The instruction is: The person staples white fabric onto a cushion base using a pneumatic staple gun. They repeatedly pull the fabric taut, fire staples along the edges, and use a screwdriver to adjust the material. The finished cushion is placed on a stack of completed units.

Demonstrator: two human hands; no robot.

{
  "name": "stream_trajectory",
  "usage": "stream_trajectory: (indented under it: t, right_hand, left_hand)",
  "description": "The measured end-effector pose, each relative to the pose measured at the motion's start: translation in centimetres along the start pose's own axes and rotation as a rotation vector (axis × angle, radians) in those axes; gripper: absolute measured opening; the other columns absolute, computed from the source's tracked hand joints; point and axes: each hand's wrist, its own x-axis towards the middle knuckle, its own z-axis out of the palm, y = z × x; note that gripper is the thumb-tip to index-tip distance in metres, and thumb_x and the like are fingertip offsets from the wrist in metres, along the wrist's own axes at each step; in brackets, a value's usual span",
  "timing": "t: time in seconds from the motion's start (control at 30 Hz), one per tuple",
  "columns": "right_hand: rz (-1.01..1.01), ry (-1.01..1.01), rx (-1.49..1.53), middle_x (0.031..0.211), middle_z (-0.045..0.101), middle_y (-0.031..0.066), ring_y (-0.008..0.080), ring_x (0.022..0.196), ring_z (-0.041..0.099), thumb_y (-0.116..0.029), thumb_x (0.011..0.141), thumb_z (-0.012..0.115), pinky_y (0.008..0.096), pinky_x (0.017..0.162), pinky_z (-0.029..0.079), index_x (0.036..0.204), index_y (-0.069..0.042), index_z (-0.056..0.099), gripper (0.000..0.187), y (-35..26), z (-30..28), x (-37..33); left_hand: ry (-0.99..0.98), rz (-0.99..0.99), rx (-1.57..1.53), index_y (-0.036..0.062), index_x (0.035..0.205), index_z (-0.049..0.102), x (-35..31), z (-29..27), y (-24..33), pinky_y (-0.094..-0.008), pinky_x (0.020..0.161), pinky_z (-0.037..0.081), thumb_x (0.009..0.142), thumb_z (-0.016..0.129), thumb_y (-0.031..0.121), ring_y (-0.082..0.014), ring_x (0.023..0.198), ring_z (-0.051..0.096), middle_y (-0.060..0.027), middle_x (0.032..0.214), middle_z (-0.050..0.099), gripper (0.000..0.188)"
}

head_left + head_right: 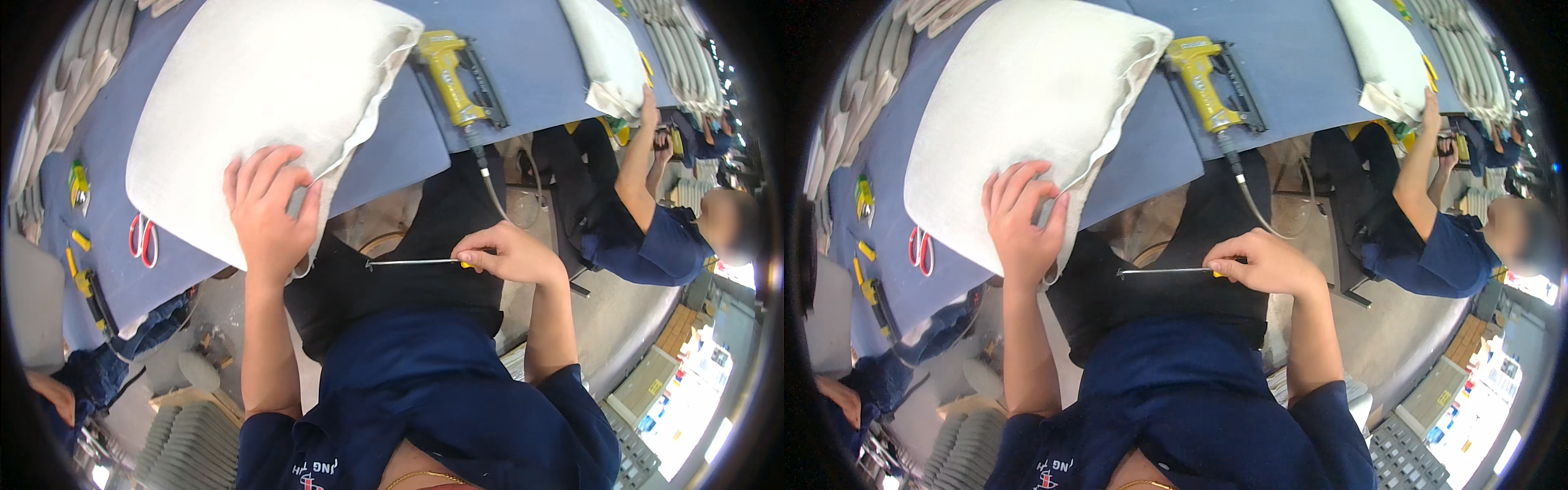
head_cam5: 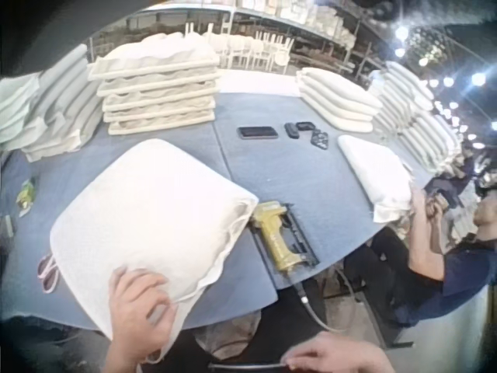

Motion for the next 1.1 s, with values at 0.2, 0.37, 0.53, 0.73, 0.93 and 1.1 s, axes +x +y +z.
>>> stream_trajectory:
  t: [0.2, 0.37, 0.53, 0.73, 0.93, 1.1]
  right_hand:
    - [-0.168, 0.532, 0.344, 0.098, 0.077, 0.0014, 0.0094, 0.084, 0.070, -0.026, 0.117, 0.073, 0.0272, 0.075, 0.058, 0.129, 0.001, 0.084, 0.031, 2.0, -6.5, 1.0]
    - [-0.119, 0.969, -0.101, 0.113, 0.085, 0.0081, 0.0158, 0.096, 0.078, -0.031, 0.114, 0.076, 0.0331, 0.089, 0.062, 0.143, -0.006, 0.082, 0.039, 4.0, -13.7, 7.9]
    - [-0.427, 1.075, -0.069, 0.138, 0.085, 0.0115, 0.0256, 0.130, 0.078, -0.032, 0.112, 0.077, 0.0376, 0.113, 0.057, 0.146, -0.016, 0.083, 0.038, 8.4, -13.8, 17.2]
    - [-0.380, 1.246, -0.044, 0.136, 0.085, 0.0106, 0.0269, 0.129, 0.078, -0.032, 0.113, 0.072, 0.0396, 0.112, 0.058, 0.140, -0.022, 0.087, 0.032, 9.3, -12.1, 18.3]
    - [-0.348, 1.305, -0.042, 0.127, 0.086, 0.0133, 0.0271, 0.118, 0.081, -0.027, 0.112, 0.070, 0.0390, 0.104, 0.060, 0.138, -0.022, 0.087, 0.031, 9.4, -11.6, 18.4]
    - [-0.348, 1.356, -0.028, 0.121, 0.086, 0.0135, 0.0272, 0.110, 0.081, -0.027, 0.112, 0.069, 0.0396, 0.098, 0.061, 0.136, -0.023, 0.088, 0.031, 9.8, -11.5, 18.4]
  left_hand:
    - [-0.022, -0.001, 0.019, 0.0126, 0.093, 0.072, 0.1, 0.0, 0.1, -0.0597, 0.130, 0.037, 0.089, 0.088, 0.011, -0.0316, 0.137, 0.069, -0.0040, 0.135, 0.080, 0.017]
    - [-0.020, 0.001, -0.003, 0.0126, 0.094, 0.072, 0.0, 0.0, -0.2, -0.0608, 0.130, 0.037, 0.090, 0.087, 0.012, -0.0320, 0.137, 0.069, -0.0044, 0.135, 0.080, 0.016]
    - [-0.014, -0.024, -0.053, 0.0130, 0.094, 0.074, 0.0, 0.0, 0.0, -0.0608, 0.132, 0.035, 0.091, 0.087, 0.013, -0.0301, 0.136, 0.070, -0.0012, 0.131, 0.081, 0.013]
    - [0.037, -0.324, -0.481, 0.0041, 0.098, 0.075, -1.8, -2.1, -1.5, -0.0587, 0.127, 0.043, 0.101, 0.082, 0.012, -0.0248, 0.116, 0.077, -0.0100, 0.116, 0.083, 0.011]
    - [-0.015, -0.398, -0.287, 0.0041, 0.102, 0.077, -5.4, -5.2, 2.1, -0.0487, 0.113, 0.051, 0.095, 0.091, 0.017, -0.0264, 0.112, 0.073, -0.0101, 0.111, 0.080, 0.021]
    - [-0.064, -0.100, 0.096, 0.0081, 0.107, 0.076, -7.4, -5.2, 4.8, -0.0467, 0.103, 0.049, 0.080, 0.100, 0.023, -0.0349, 0.110, 0.069, -0.0095, 0.110, 0.076, 0.039]
